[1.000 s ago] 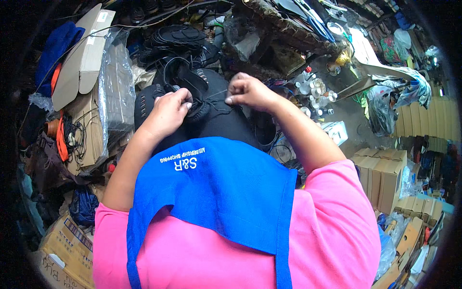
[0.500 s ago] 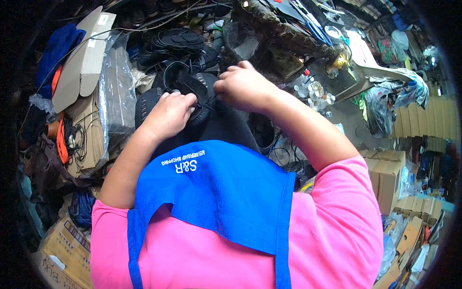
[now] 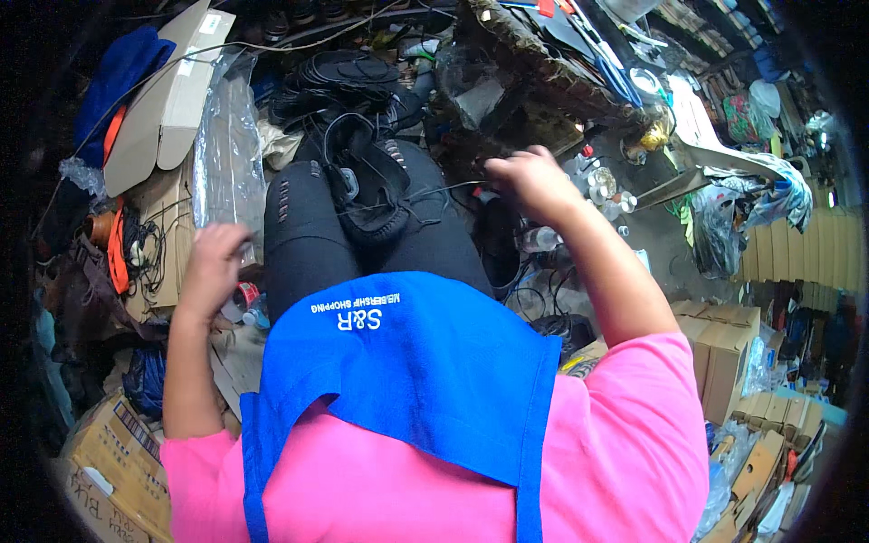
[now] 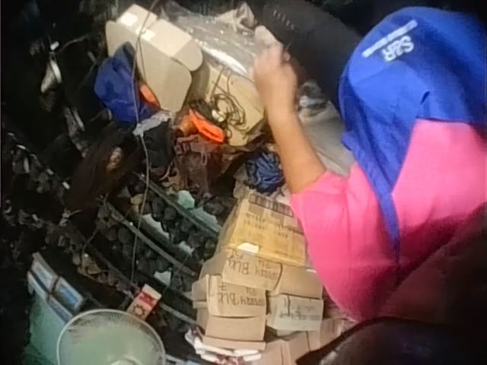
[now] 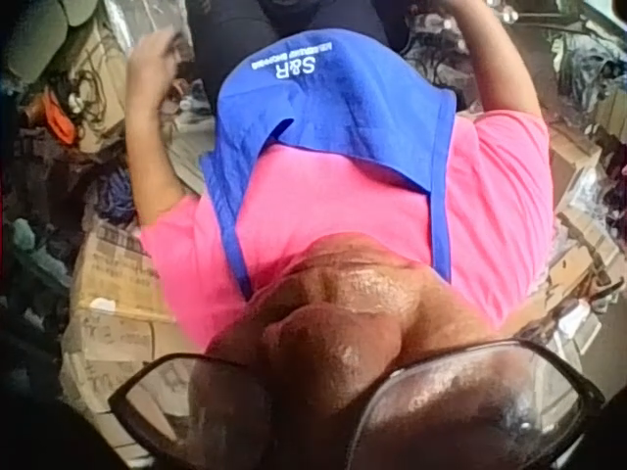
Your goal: Stitching or lacing the edge of a black shoe upper manually.
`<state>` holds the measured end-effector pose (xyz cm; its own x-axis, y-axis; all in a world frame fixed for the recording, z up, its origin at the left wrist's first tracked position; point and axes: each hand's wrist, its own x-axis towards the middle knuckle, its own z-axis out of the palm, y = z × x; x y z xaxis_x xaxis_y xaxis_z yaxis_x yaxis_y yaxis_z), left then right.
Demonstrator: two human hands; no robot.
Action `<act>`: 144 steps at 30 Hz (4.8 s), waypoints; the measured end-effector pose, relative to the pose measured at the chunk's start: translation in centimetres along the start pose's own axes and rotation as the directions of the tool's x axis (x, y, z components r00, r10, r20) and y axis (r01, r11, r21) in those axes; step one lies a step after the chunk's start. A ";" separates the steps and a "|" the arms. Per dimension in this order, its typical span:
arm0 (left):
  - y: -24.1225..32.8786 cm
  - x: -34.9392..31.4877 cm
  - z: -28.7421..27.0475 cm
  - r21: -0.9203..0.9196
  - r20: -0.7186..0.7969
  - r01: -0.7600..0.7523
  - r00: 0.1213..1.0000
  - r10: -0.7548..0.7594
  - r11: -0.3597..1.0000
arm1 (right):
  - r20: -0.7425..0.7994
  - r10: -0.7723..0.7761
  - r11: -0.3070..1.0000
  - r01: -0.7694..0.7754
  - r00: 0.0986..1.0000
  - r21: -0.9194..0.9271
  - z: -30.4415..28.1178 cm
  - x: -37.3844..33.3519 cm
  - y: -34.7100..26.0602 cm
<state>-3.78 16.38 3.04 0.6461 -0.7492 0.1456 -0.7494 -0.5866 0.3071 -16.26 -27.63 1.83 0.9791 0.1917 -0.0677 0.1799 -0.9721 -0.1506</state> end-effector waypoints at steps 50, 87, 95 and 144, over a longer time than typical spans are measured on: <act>6.0 12.4 7.8 -0.858 0.355 0.240 0.916 0.187 0.454 | -0.117 -0.082 0.605 0.143 0.990 0.784 2.9 5.7 -5.9; 6.6 12.5 8.0 -0.639 0.234 -0.028 0.945 0.229 0.769 | 0.016 -0.211 0.877 0.182 0.977 0.444 1.1 6.5 -8.6; 8.1 3.6 4.0 -0.470 0.156 0.149 0.984 -0.085 0.870 | 0.351 0.026 0.339 -0.339 0.936 0.878 -1.0 2.3 -4.1; -1.9 10.0 7.2 -0.372 -0.360 0.400 0.769 -0.528 0.837 | 0.269 0.180 0.810 -0.298 0.946 0.505 2.0 8.1 -11.0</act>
<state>3.09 7.77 -2.82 0.9446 -0.1557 0.2888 -0.3150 -0.6766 0.6656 -10.51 -15.08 0.97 0.9332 0.0424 -0.3569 -0.1942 -0.7760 -0.6001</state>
